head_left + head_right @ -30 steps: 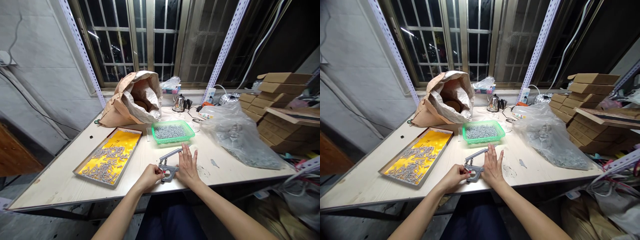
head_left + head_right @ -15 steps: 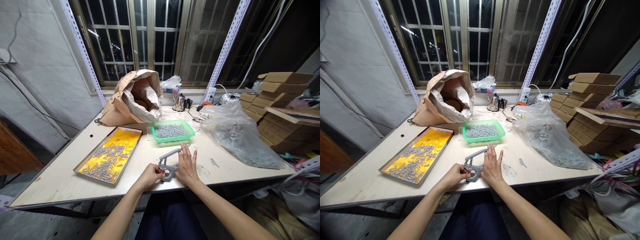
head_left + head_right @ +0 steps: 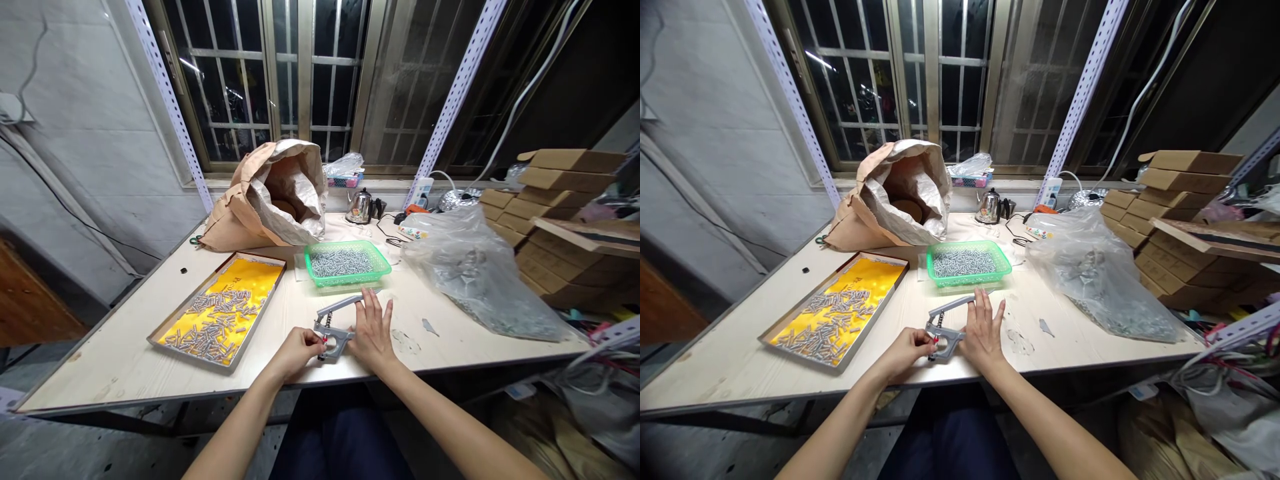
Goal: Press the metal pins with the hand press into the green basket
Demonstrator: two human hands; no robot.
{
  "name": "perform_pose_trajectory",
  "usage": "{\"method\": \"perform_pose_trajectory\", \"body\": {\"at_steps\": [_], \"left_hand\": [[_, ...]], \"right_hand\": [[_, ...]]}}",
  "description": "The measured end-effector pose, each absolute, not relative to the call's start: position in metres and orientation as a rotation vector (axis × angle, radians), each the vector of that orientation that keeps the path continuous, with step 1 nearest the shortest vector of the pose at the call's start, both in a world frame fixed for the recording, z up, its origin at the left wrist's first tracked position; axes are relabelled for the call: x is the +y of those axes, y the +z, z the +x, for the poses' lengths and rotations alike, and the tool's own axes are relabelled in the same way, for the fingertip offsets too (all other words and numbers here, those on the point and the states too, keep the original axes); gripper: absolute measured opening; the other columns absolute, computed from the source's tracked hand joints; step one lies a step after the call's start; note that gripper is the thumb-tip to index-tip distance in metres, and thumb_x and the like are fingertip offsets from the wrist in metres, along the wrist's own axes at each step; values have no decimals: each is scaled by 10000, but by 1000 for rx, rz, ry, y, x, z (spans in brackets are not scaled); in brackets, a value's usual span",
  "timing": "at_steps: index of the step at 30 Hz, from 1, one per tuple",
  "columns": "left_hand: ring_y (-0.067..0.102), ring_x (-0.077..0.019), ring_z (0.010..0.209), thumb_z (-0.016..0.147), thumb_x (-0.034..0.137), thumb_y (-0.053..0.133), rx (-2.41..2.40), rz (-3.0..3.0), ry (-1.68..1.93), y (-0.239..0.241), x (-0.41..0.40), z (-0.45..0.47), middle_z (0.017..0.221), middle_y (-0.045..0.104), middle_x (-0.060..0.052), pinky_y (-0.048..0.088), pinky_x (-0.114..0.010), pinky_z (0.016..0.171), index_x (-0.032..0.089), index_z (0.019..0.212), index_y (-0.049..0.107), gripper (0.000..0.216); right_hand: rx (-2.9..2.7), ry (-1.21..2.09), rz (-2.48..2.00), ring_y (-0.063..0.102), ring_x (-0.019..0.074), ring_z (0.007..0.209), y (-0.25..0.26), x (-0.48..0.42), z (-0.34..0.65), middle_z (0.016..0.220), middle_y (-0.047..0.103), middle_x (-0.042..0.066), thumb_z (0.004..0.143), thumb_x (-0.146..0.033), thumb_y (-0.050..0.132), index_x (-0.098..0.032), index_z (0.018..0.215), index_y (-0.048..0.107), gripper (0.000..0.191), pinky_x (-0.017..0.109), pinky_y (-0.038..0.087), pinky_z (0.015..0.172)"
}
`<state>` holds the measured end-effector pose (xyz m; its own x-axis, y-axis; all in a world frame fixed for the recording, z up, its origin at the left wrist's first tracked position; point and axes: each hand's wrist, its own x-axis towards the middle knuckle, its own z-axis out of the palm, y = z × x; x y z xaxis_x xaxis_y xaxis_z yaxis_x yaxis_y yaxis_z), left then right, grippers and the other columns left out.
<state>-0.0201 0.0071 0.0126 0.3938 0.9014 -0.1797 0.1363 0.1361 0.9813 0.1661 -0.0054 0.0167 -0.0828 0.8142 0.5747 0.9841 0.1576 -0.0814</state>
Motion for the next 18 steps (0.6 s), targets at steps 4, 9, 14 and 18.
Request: {"method": "perform_pose_trajectory", "body": {"at_steps": [4, 9, 14, 18], "left_hand": [[491, -119, 571, 571, 437, 748, 1042, 1332, 728, 14, 7, -21, 587, 611, -38, 330, -244, 580, 85, 642, 660, 369], [484, -114, 566, 579, 472, 743, 1038, 1330, 746, 12, 7, -22, 589, 612, -41, 328, -240, 572, 83, 654, 665, 403], [466, -105, 545, 565, 473, 751, 1039, 1308, 754, 14, 5, -21, 565, 597, -31, 316, -240, 561, 84, 628, 665, 404], [456, -96, 538, 546, 458, 768, 1021, 1270, 745, 18, 5, -23, 570, 593, -27, 310, -233, 545, 81, 645, 674, 401]], "right_hand": [[-1955, -439, -1718, 110, 305, 1388, 17, -5, 166, 1474, 235, 229, 682, -155, 492, -47, 1226, 416, 560, 600, -26, 1083], [-1958, -447, -1730, 107, 302, 1386, 20, -5, 166, 1469, 247, 225, 699, -168, 495, -49, 1233, 412, 553, 600, -25, 1081], [-1963, -468, -1717, 169, 310, 1363, 22, -5, 166, 1438, 311, 216, 703, -175, 501, -64, 1189, 450, 500, 601, -16, 1078], [-2011, -472, -1654, 405, 305, 1185, 25, -1, 171, 1206, 539, 182, 746, -240, 521, -109, 1062, 524, 341, 544, 195, 1050]]}}
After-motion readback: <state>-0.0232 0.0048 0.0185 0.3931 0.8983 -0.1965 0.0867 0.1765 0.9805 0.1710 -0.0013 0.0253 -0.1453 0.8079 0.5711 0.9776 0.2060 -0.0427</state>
